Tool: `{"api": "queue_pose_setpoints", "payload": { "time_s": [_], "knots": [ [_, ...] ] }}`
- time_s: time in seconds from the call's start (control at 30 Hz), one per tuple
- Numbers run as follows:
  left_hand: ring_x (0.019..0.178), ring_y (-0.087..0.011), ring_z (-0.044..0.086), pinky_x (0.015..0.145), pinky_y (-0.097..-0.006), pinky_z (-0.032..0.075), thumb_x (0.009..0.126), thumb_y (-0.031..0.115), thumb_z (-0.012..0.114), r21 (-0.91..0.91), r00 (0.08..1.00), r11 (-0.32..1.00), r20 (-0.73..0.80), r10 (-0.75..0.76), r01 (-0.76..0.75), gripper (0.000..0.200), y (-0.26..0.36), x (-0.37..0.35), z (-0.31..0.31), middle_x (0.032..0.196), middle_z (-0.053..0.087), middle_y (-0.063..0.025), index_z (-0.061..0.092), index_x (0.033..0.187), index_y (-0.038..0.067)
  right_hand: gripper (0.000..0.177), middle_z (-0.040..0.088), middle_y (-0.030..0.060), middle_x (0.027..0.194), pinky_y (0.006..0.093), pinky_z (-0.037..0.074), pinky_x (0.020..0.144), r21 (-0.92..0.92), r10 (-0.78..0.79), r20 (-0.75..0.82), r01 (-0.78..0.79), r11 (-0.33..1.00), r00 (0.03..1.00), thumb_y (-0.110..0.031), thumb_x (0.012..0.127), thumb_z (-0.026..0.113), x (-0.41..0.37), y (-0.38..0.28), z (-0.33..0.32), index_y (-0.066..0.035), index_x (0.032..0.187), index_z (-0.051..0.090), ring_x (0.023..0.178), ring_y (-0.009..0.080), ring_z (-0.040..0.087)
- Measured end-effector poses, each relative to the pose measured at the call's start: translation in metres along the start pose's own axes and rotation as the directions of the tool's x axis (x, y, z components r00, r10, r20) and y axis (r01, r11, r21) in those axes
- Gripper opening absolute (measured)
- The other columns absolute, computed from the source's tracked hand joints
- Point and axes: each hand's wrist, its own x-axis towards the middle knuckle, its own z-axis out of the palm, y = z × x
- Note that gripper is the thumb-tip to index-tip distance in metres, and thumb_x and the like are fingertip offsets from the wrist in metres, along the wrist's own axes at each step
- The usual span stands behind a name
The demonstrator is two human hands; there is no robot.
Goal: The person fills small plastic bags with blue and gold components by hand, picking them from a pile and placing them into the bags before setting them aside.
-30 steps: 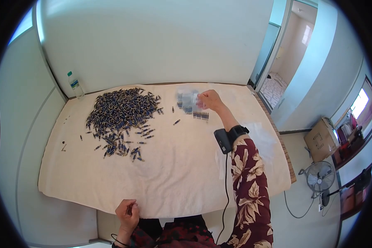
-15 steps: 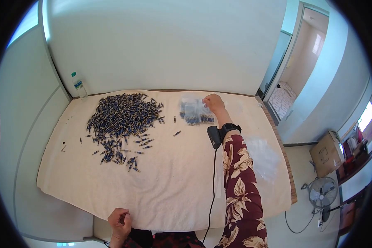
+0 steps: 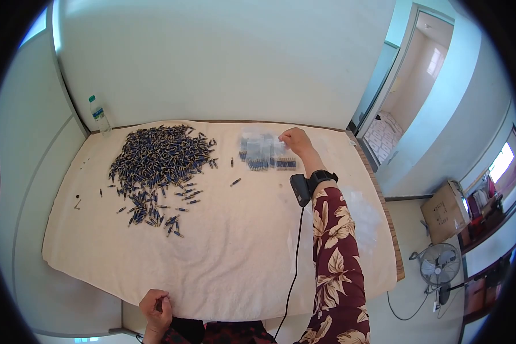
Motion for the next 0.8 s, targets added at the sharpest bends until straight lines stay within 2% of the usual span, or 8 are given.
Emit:
{"api": "queue_pose_setpoints", "payload": {
  "time_s": [0.2, 0.27, 0.33, 0.4, 0.53, 0.63, 0.7, 0.8],
  "knots": [
    [0.054, -0.0148, 0.056, 0.048, -0.024, 0.043, 0.074, -0.003, 0.06, 0.001, 0.999, 1.0, -0.035, -0.011, 0.011, 0.011, 0.005, 0.003, 0.003, 0.071, 0.06, -0.0098, 0.062, 0.083, 0.001, 0.02, 0.066, 0.0118, 0.068, 0.032, 0.049, 0.06, -0.184, -0.222, -0.158, 0.192, 0.964, 0.962, -0.018, 0.082, 0.059, 0.032, 0.038, 0.033, -0.001, 0.08, 0.07, 0.06, 0.0183, 0.063],
    [0.052, -0.0149, 0.055, 0.047, -0.0247, 0.042, 0.074, -0.002, 0.062, 0.069, 1.0, 0.997, -0.011, 0.03, -0.029, 0.011, 0.013, 0.007, -0.003, 0.071, 0.06, -0.0097, 0.063, 0.085, 0.002, 0.02, 0.067, 0.0142, 0.075, 0.0353, 0.051, 0.068, -0.336, -0.16, 0.029, 0.16, 0.928, 0.987, -0.021, 0.082, 0.06, 0.034, 0.024, 0.028, -0.003, 0.081, 0.07, 0.069, 0.0241, 0.065],
    [0.051, -0.0145, 0.055, 0.046, -0.0249, 0.042, 0.074, -0.001, 0.062, 0.082, 0.999, 0.996, -0.016, -0.03, 0.031, 0.012, 0.019, 0.007, -0.006, 0.07, 0.06, -0.0095, 0.063, 0.085, 0.002, 0.023, 0.069, 0.0151, 0.085, 0.0388, 0.05, 0.078, -0.343, -0.311, 0.015, 0.298, 0.891, 0.95, -0.023, 0.083, 0.061, 0.026, 0.018, 0.033, -0.002, 0.087, 0.069, 0.081, 0.0295, 0.065],
    [0.056, -0.0128, 0.055, 0.049, -0.0242, 0.041, 0.076, -0.003, 0.059, 0.044, 0.999, 0.999, 0.035, -0.027, 0.025, 0.009, 0.019, 0.01, -0.007, 0.073, 0.06, -0.0092, 0.062, 0.083, 0.001, 0.025, 0.069, 0.0157, 0.093, 0.0411, 0.048, 0.084, -0.442, -0.438, -0.241, 0.304, 0.844, 0.866, -0.024, 0.085, 0.063, 0.021, 0.015, 0.04, -0.001, 0.094, 0.068, 0.092, 0.0325, 0.063],
    [0.057, -0.0129, 0.055, 0.049, -0.0236, 0.041, 0.076, -0.003, 0.059, -0.02, 0.998, 0.999, 0.05, -0.045, 0.046, 0.01, 0.012, 0.006, -0.007, 0.074, 0.06, -0.0091, 0.062, 0.084, 0.001, 0.026, 0.069, 0.016, 0.095, 0.039, 0.05, 0.083, -0.613, -0.596, -0.316, 0.321, 0.722, 0.738, -0.021, 0.086, 0.063, 0.003, -0.025, 0.014, 0.001, 0.1, 0.067, 0.091, 0.0325, 0.065],
    [0.058, -0.0117, 0.054, 0.05, -0.0229, 0.04, 0.076, -0.004, 0.058, -0.057, 0.999, 0.998, 0.042, -0.015, 0.017, 0.01, 0.01, 0.004, -0.01, 0.074, 0.059, -0.0081, 0.062, 0.085, 0.0, 0.021, 0.069, 0.0151, 0.088, 0.0357, 0.052, 0.074, -0.257, -0.315, -0.215, 0.258, 0.932, 0.924, -0.016, 0.084, 0.063, -0.024, -0.066, 0.001, 0.0, 0.098, 0.067, 0.082, 0.0281, 0.067],
    [0.059, -0.0111, 0.054, 0.05, -0.0226, 0.04, 0.077, -0.004, 0.058, -0.117, 0.996, 0.993, 0.081, 0.042, -0.033, 0.01, 0.011, 0.006, -0.009, 0.074, 0.059, -0.0076, 0.062, 0.085, 0.0, 0.022, 0.07, 0.0143, 0.086, 0.0308, 0.052, 0.068, -0.073, -0.327, -0.102, 0.321, 0.944, 0.939, -0.015, 0.085, 0.062, -0.059, -0.086, -0.001, 0.001, 0.098, 0.068, 0.075, 0.0222, 0.067],
    [0.06, -0.0087, 0.052, 0.052, -0.0216, 0.041, 0.08, -0.003, 0.056, -0.112, 0.998, 0.993, 0.033, 0.047, -0.043, 0.009, 0.001, 0.0, -0.005, 0.073, 0.057, -0.0045, 0.061, 0.087, -0.001, 0.022, 0.07, 0.0133, 0.083, 0.0288, 0.051, 0.067, 0.138, -0.148, -0.005, 0.148, 0.979, 0.989, -0.016, 0.083, 0.064, -0.153, -0.148, -0.021, 0.001, 0.095, 0.069, 0.072, 0.0188, 0.066]
  ]
}}
